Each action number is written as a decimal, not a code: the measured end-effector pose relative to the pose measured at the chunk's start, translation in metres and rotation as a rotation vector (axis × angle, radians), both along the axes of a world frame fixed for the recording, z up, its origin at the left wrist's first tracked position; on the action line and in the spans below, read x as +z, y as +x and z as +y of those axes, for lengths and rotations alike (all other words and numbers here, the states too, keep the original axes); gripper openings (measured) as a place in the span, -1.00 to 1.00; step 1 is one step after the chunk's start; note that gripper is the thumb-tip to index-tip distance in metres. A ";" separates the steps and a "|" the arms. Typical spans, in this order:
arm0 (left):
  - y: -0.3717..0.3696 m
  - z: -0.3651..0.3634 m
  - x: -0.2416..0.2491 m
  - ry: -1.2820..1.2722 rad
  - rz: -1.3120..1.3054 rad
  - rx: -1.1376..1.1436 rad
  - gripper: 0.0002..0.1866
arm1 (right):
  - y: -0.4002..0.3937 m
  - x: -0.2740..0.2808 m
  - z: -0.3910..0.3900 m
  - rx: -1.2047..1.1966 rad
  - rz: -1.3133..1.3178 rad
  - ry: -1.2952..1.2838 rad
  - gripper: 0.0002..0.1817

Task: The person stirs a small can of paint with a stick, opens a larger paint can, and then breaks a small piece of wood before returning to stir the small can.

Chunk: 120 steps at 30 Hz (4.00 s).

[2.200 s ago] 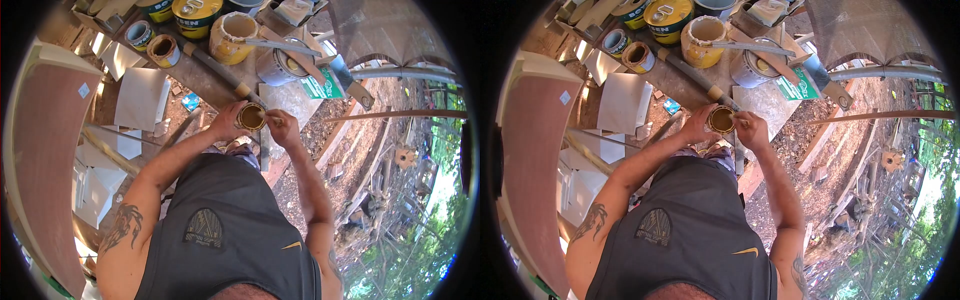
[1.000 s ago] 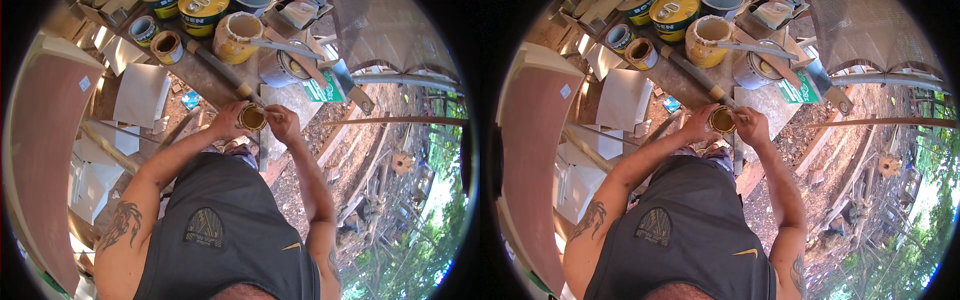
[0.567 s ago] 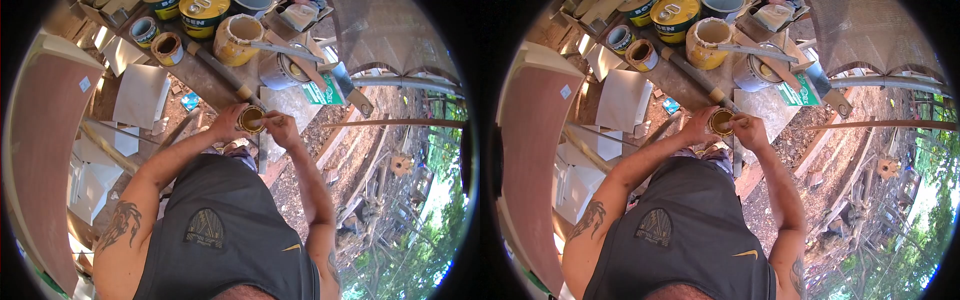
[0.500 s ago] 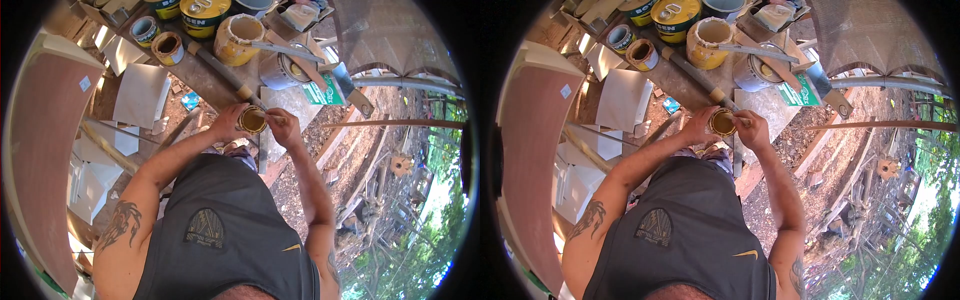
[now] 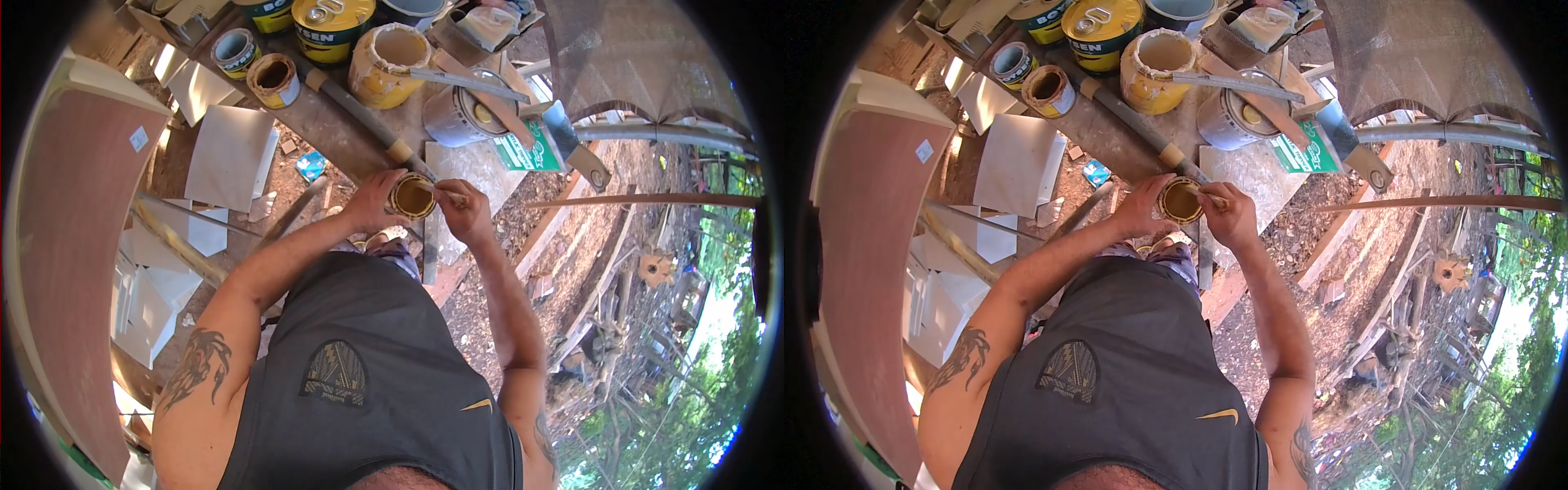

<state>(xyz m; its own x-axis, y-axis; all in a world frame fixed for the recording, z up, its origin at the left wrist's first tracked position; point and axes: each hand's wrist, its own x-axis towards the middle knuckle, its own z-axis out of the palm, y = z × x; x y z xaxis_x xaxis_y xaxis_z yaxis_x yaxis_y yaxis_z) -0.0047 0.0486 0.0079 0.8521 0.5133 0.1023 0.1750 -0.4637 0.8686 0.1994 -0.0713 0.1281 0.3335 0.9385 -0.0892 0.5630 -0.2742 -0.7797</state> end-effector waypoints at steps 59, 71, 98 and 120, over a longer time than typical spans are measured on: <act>0.006 0.003 -0.004 0.049 0.002 -0.049 0.27 | 0.003 -0.010 -0.004 0.058 -0.264 0.011 -0.85; 0.006 0.003 -0.002 0.030 0.026 -0.047 0.27 | 0.001 -0.004 -0.001 0.068 -0.319 0.058 -0.85; 0.004 0.003 -0.003 0.017 0.051 -0.040 0.30 | -0.002 -0.012 0.003 0.200 -0.107 0.211 -0.88; 0.004 0.003 0.003 0.009 0.037 -0.046 0.27 | 0.005 -0.004 -0.006 0.039 -0.218 0.154 -0.84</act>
<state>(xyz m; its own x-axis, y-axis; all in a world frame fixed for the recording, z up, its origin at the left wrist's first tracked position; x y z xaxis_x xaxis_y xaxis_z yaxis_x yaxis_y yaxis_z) -0.0010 0.0521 0.0106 0.8782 0.4723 0.0747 0.1853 -0.4800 0.8575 0.2042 -0.0778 0.1243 0.2921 0.9481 0.1258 0.7299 -0.1359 -0.6699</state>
